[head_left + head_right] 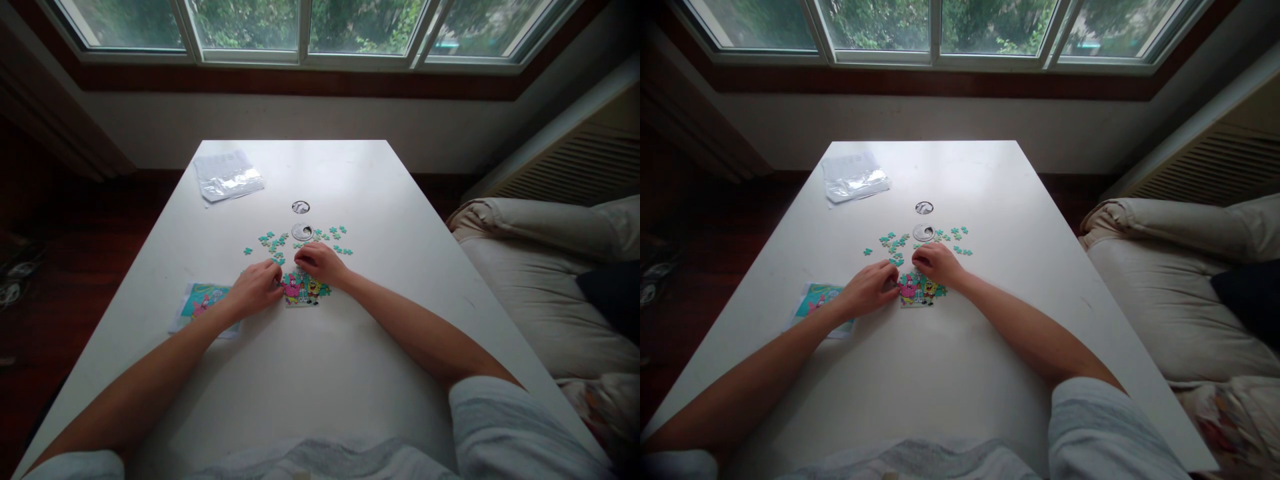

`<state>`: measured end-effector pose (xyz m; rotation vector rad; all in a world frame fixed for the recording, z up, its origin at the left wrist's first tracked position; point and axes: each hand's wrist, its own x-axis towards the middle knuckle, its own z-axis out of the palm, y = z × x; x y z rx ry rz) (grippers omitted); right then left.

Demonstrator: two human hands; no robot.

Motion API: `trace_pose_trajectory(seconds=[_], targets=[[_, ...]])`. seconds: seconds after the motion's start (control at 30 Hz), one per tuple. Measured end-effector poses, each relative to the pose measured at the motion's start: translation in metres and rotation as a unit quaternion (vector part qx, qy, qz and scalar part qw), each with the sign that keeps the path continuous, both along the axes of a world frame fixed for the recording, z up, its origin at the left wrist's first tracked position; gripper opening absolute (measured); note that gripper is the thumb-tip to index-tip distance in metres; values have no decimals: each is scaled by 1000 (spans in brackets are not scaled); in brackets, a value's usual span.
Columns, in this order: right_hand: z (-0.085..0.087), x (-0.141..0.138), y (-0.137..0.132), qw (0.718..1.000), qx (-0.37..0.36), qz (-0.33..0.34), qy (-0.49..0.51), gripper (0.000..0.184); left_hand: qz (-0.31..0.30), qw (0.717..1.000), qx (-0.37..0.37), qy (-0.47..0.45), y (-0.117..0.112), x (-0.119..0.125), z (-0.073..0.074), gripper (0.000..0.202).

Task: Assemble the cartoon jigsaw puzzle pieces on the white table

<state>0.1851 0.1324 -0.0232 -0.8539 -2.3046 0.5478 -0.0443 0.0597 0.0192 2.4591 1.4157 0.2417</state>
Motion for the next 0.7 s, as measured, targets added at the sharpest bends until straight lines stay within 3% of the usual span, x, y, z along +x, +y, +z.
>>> trace_pose_trajectory(seconds=[0.13, 0.37, 0.7], targets=[[-1, 1, 1, 1000, 2, 1, -2, 9, -24, 1000, 7, -7, 2, -5, 2, 9], [-1, 1, 1, 1000, 2, 1, -5, 10, -178, 981, 80, -10, 13, -20, 0, 16], [0, 1, 0, 1000, 1, 1, -2, 10, -219, 972, 88, -8, 13, -20, -4, 19]])
